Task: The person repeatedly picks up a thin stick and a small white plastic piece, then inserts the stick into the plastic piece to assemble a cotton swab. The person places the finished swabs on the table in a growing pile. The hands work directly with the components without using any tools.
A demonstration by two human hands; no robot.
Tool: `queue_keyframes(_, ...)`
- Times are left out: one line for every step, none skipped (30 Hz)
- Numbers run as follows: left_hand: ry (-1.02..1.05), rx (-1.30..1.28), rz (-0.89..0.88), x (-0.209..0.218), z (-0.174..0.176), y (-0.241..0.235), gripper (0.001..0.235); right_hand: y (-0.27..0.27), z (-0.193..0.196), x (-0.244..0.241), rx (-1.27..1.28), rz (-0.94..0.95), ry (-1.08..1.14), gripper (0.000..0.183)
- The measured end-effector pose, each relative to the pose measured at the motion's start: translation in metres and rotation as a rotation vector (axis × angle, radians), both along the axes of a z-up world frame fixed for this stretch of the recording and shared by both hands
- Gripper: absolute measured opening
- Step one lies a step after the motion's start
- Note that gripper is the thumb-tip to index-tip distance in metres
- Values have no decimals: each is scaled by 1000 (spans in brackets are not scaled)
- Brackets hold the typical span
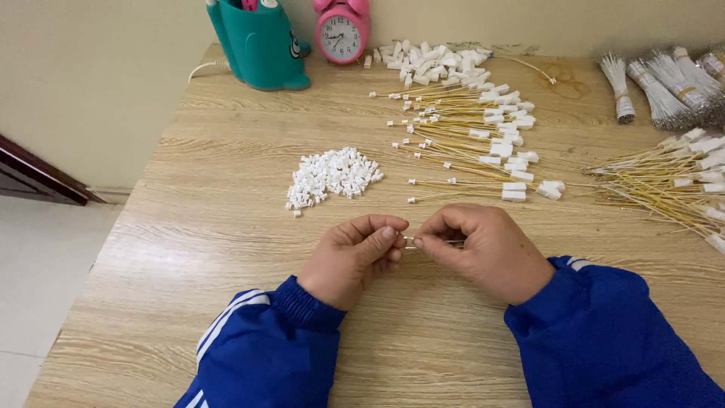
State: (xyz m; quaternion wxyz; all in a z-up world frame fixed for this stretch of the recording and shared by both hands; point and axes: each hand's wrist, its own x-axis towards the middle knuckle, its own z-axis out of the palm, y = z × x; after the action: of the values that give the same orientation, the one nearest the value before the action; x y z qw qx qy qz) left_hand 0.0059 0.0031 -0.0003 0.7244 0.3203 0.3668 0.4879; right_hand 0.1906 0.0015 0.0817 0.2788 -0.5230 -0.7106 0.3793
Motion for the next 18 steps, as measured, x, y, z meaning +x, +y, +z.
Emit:
queue_keyframes(0, -2, 1, -1, -4, 0, 22, -1, 1, -1, -2, 1, 0, 9)
queue_keyframes(-13, 1, 10, -1, -9, 1, 21, -1, 2, -2, -9, 12, 13, 9)
queue_keyframes(-26, 3, 19, -1, -13, 2, 22, -2, 3, -3, -17, 24, 26, 9)
queue_keyframes(-26, 3, 18, 0, -12, 2, 22, -2, 3, -4, -17, 22, 26, 9)
queue_keyframes(-16, 8, 13, 1, -12, 2, 21, -3, 4, -4, -28, 20, 31, 9)
queue_keyframes(-6, 11, 9, 1, -11, 2, 22, -3, 4, -5, -40, 19, 37, 10)
queue_keyframes(-5, 10, 7, 2, -10, 1, 22, -3, 5, -5, -41, 17, 38, 10)
queue_keyframes(1, 25, -4, 2, -9, 1, 22, -4, 7, -6, -45, 12, 34, 10)
queue_keyframes(7, 41, -14, 3, -8, 0, 22, -4, 8, -6, -49, 6, 31, 10)
queue_keyframes(7, 40, -16, 2, -5, -1, 22, -4, 7, -5, -50, 4, 31, 10)
queue_keyframes(23, 55, -21, 2, -3, -2, 22, -3, 7, -5, -46, 3, 33, 10)
queue_keyframes(38, 71, -24, 2, 0, -3, 23, -3, 6, -4, -42, 3, 34, 10)
queue_keyframes(38, 71, -25, 2, -1, -3, 23, -3, 7, -5, -42, 2, 35, 10)
queue_keyframes(45, 77, -25, 1, -2, -3, 24, -4, 8, -5, -48, -1, 38, 10)
queue_keyframes(51, 83, -24, 1, -3, -3, 25, -4, 9, -6, -55, -4, 42, 11)
queue_keyframes(51, 84, -23, 1, -3, -2, 25, -4, 10, -6, -54, -3, 42, 11)
queue_keyframes(50, 64, -9, 0, -4, -2, 25, -5, 10, -6, -53, -4, 45, 11)
queue_keyframes(47, 45, 4, 0, -4, -1, 24, -5, 11, -6, -50, -6, 48, 10)
